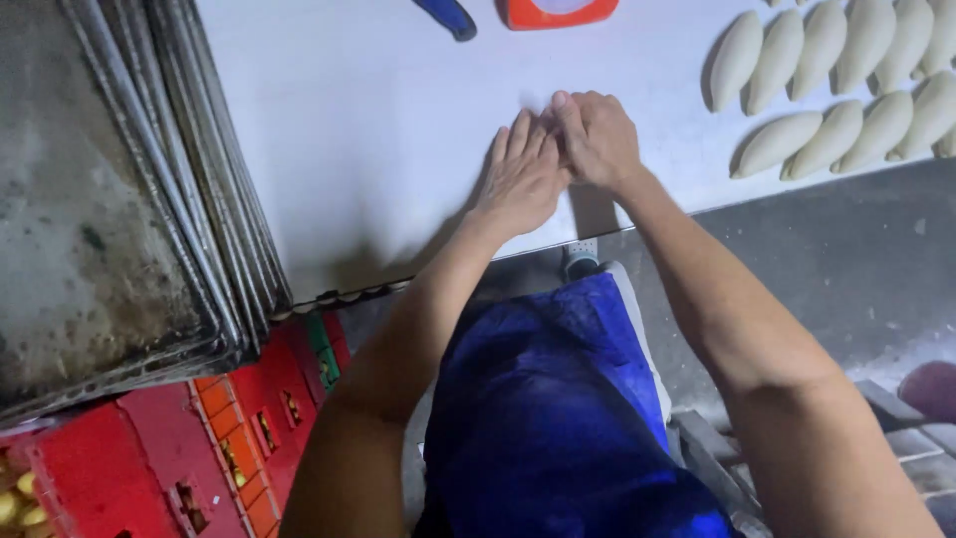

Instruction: Shaping individual pieces of dough into elongated rolls by rolling them on a flat surface with hands.

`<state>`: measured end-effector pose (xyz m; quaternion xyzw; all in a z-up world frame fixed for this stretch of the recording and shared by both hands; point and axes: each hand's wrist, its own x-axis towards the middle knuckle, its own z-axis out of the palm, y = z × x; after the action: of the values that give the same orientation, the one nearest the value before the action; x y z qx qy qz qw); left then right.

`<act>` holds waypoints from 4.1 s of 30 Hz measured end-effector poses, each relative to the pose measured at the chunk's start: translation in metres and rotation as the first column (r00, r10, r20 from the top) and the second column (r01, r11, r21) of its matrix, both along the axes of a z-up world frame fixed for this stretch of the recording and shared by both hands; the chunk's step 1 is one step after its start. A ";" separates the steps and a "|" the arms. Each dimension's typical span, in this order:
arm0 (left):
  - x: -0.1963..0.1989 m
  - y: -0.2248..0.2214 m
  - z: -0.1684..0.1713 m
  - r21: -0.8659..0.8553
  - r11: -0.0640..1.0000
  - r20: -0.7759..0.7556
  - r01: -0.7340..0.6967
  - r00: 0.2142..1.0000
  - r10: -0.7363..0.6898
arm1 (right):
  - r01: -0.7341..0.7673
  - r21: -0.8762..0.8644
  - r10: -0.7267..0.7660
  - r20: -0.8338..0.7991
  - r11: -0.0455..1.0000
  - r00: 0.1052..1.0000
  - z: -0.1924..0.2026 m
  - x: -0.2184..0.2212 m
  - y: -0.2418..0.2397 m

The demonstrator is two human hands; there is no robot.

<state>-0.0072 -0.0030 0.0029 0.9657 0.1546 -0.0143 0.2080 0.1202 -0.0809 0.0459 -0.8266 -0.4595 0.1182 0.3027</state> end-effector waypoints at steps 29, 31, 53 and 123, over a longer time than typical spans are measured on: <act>0.018 0.012 0.011 0.028 0.994 0.054 0.103 0.993 -0.104 | 0.160 0.210 -0.230 0.370 0.964 0.900 -0.035 0.006 -0.002; 0.022 0.010 0.003 0.141 0.988 0.104 0.069 0.991 -0.084 | 0.190 0.232 -0.267 0.366 0.954 0.892 -0.035 0.011 0.001; 0.003 -0.003 -0.008 0.083 0.995 0.105 0.053 0.993 -0.062 | 0.153 -0.041 -0.145 0.163 0.987 0.976 -0.035 0.001 -0.016; 0.010 0.041 0.024 0.098 0.916 0.385 -0.389 0.863 0.326 | 0.315 -0.279 -0.047 0.677 0.907 0.734 -0.008 0.134 -0.052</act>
<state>0.0030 0.0378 0.0265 0.9203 0.2913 0.2156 0.1473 0.2538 -0.1326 0.0380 -0.8983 -0.4202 -0.1242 -0.0318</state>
